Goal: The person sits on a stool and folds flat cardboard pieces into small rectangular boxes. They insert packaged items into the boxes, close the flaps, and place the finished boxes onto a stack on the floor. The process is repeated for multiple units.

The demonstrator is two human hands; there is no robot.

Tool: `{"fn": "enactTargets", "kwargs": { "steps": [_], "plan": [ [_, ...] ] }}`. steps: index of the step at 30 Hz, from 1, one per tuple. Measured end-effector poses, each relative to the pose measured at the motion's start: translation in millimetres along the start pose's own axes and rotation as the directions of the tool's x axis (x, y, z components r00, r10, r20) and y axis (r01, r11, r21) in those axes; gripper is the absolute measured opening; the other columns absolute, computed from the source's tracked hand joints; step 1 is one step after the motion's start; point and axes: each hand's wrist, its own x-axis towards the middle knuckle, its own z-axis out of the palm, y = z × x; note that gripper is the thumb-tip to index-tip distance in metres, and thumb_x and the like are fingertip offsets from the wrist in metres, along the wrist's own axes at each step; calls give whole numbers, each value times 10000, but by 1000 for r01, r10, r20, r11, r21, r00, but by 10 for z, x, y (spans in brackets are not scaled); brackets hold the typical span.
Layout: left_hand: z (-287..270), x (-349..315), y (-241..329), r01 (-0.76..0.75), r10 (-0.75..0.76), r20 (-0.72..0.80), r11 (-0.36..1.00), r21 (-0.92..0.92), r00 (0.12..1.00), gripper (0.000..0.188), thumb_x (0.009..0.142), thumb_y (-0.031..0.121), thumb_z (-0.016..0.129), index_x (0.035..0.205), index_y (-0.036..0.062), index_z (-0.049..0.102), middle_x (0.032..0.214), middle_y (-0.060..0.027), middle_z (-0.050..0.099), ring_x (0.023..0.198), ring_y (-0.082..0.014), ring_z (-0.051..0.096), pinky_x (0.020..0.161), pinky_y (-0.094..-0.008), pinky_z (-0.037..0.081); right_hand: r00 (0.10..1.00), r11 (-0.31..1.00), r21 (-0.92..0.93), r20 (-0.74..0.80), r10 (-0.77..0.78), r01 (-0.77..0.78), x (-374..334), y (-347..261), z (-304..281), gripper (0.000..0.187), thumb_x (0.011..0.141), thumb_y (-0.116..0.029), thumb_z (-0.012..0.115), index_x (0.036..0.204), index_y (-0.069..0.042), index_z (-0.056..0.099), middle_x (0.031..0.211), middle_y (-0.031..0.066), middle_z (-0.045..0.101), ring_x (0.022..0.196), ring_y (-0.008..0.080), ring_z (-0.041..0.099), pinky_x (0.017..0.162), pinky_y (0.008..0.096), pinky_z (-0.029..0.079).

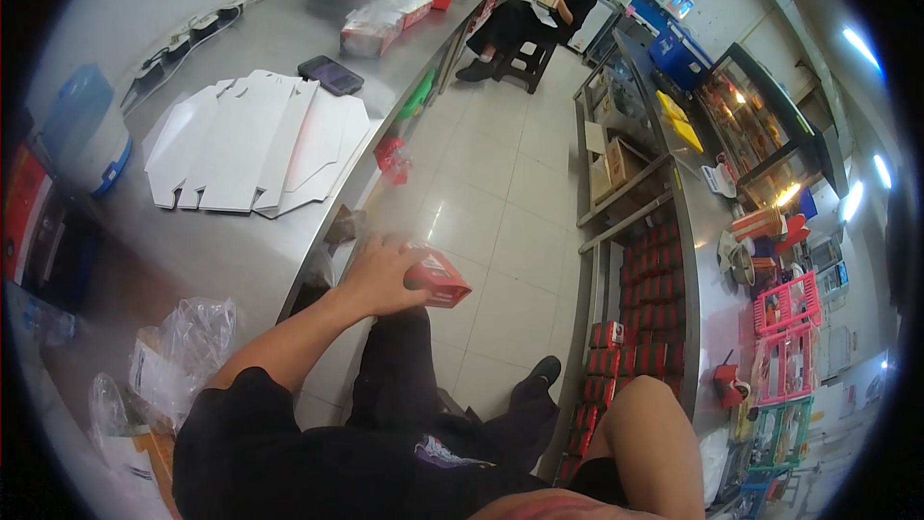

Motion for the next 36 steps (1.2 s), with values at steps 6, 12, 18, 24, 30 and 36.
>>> {"fn": "enactTargets", "kwargs": {
  "steps": [6,12,18,24,30,36],
  "plan": [
    [46,-34,-35,-8,8,0,1000,8,1000,664,727,463,827,1296,149,691,1458,-182,516,1348,-439,414,1121,-541,410,1000,1000,2,2,8,-8,-21,-28,-10,132,950,-205,684,918,-77,689,785,84,661,721,224,636,644,364,493],
    [-30,-14,38,8,-9,37,1000,29,999,656,734,471,806,1313,189,680,1444,-179,523,1340,-443,422,1110,-548,410,1000,1000,14,7,20,-20,-59,-32,-14,139,956,-219,682,921,-84,686,781,78,656,720,223,633,641,363,488],
    [24,-49,-31,-32,33,-15,997,76,999,660,739,460,791,1353,259,655,1420,-178,543,1320,-452,443,1102,-549,407,1000,999,29,3,18,-18,-85,-23,1,147,961,-233,680,924,-91,683,777,71,651,718,223,630,637,363,482],
    [2,-26,-44,-29,29,-2,999,46,1000,672,724,468,826,1304,160,684,1456,-169,517,1348,-455,413,1117,-554,406,1000,999,49,-16,9,-8,-147,-12,29,154,966,-248,678,927,-98,680,773,65,647,717,222,627,634,362,477],
    [27,-10,-88,-30,31,-10,995,100,999,653,733,475,816,1299,175,690,1458,-195,511,1330,-475,429,1110,-551,411,997,992,113,-69,-47,55,-303,-97,104,162,971,-262,676,931,-106,677,769,58,642,715,221,624,630,361,471],
    [175,106,-32,-182,190,-145,981,64,971,694,747,466,828,1342,156,651,1449,-194,492,1338,-461,415,1122,-552,396,926,868,425,-364,-96,257,-570,-134,280,169,976,-277,675,934,-113,674,765,52,637,714,220,621,627,361,466]
  ]
}}
